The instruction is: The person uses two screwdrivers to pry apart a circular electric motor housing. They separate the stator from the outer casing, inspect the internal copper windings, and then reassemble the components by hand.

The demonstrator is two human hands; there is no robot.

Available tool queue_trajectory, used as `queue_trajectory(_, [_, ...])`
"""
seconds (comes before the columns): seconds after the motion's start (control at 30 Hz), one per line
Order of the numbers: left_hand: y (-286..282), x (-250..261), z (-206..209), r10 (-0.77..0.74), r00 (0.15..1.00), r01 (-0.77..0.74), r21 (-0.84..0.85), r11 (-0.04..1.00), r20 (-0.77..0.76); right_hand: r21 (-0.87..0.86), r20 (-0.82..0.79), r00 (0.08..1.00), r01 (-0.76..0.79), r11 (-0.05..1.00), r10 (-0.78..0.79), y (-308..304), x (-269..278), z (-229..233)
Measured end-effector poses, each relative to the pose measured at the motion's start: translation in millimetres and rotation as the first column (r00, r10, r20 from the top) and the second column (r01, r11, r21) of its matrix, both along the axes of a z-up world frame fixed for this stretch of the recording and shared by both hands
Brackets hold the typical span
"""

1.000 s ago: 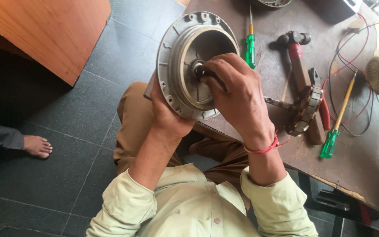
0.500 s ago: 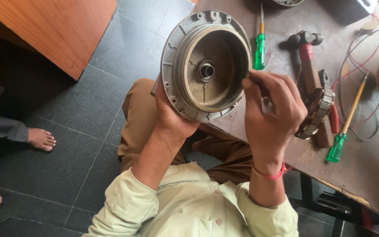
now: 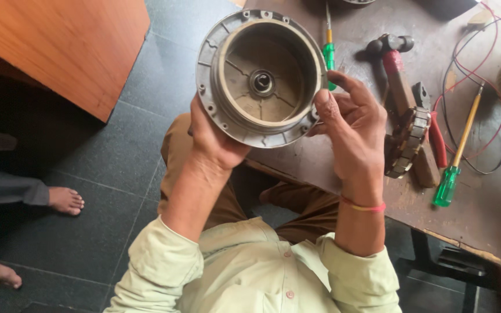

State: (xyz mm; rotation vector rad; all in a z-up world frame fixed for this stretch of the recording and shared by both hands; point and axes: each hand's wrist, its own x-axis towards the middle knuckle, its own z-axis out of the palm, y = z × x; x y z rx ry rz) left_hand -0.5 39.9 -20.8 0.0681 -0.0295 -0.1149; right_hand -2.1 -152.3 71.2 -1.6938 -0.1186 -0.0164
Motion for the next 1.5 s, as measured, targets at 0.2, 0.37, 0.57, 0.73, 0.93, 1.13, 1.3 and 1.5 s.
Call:
queue_trajectory(0.2, [26.5,21.4,9.8,-0.092,0.983,0.066,0.164,0.984,0.161,0.42,-0.226,0.967,-0.012,0.908,0.117,-5.1,6.6,-7.7])
queue_trajectory(0.37, [45.8,49.7,33.3,-0.101,0.995,0.098,0.451,0.887,-0.019,0.592,-0.177,0.98,0.036,0.805,0.087,-1.0,2.4,-20.1])
queue_trajectory(0.57, [42.6,67.5,30.3,0.161,0.982,-0.184,0.625,0.759,0.093,0.616,-0.172,0.984,0.138,0.775,-0.039,15.2,20.4,-37.7])
queue_trajectory(0.73, [27.6,119.6,14.2,0.373,0.923,-0.25,0.878,0.408,0.089,0.595,-0.189,0.979,0.18,0.784,-0.081,20.1,40.0,-45.6])
queue_trajectory(0.93, [19.6,158.1,14.7,0.431,0.864,-0.326,0.942,0.084,0.261,0.523,-0.245,0.965,0.211,0.826,-0.092,14.8,57.9,-46.6])
queue_trajectory(1.13, [29.5,175.5,5.8,0.355,0.908,-0.313,0.923,0.226,0.221,0.591,-0.225,0.971,0.196,0.783,-0.074,19.1,55.8,-37.8])
queue_trajectory(1.3, [12.2,242.1,11.1,0.445,0.817,-0.489,0.85,0.196,0.368,0.758,-0.079,0.985,0.16,0.632,-0.155,14.2,73.6,-6.5])
queue_trajectory(1.5, [-40.6,312.4,31.7,0.52,0.832,-0.291,0.95,0.11,0.194,0.587,0.054,0.998,0.0,0.81,-0.039,14.8,-22.4,13.7])
